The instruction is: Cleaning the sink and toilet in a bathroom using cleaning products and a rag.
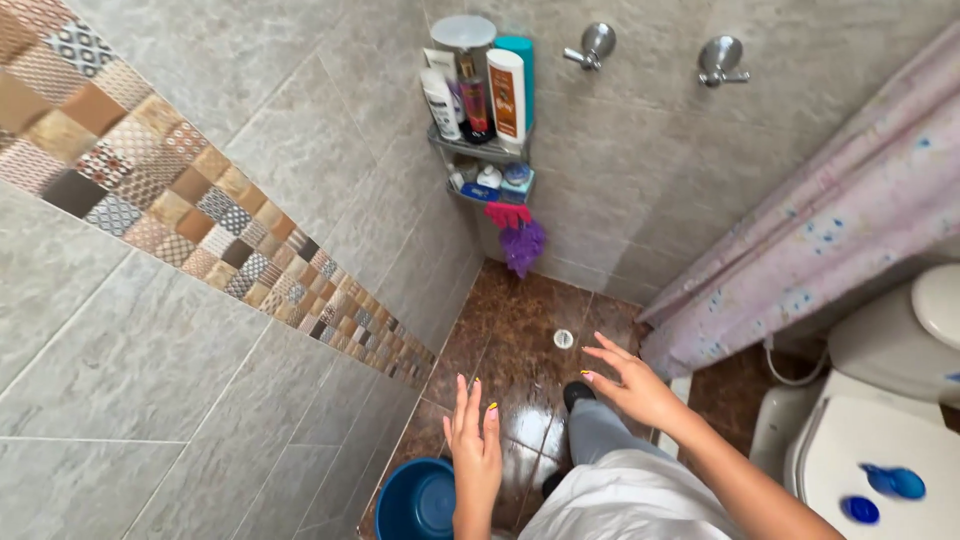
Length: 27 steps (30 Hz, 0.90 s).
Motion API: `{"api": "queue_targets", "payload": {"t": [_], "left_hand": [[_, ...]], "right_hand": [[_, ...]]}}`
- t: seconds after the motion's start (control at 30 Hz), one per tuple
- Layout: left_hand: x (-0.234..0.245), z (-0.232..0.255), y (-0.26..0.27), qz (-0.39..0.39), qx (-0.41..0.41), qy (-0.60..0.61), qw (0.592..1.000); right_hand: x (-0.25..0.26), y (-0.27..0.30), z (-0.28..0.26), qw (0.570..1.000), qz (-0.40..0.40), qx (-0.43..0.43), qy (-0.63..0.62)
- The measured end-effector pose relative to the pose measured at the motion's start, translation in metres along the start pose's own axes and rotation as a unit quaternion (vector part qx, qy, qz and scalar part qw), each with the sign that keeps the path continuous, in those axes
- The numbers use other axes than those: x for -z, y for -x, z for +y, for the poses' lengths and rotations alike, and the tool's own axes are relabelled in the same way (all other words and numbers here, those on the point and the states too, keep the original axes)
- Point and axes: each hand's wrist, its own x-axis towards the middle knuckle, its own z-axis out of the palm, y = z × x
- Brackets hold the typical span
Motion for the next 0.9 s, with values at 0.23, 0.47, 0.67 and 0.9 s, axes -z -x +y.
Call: {"api": "queue_targets", "payload": {"t": [0.23, 0.47, 0.67, 0.9], "left_hand": [[-0.008, -0.004, 0.011, -0.044, 0.001, 0.051, 0.998], [-0.028, -0.006, 0.006, -0.112, -0.003, 0.097, 0.989], [-0.053, -0.012, -0.013, -0.167, 0.011, 0.087, 0.982], [-0.088, -0.005, -0.043, -0.236, 0.013, 0.055, 0.970]], "right_hand": [[-0.017, 0.038, 0.028, 0.993, 0.051, 0.018, -0.101], [-0.025, 0.059, 0.035, 0.992, 0.056, -0.018, -0.112], [-0.020, 0.062, 0.044, 0.988, 0.078, -0.060, -0.115], [-0.024, 0.076, 0.085, 0.977, 0.130, -0.076, -0.151]]}}
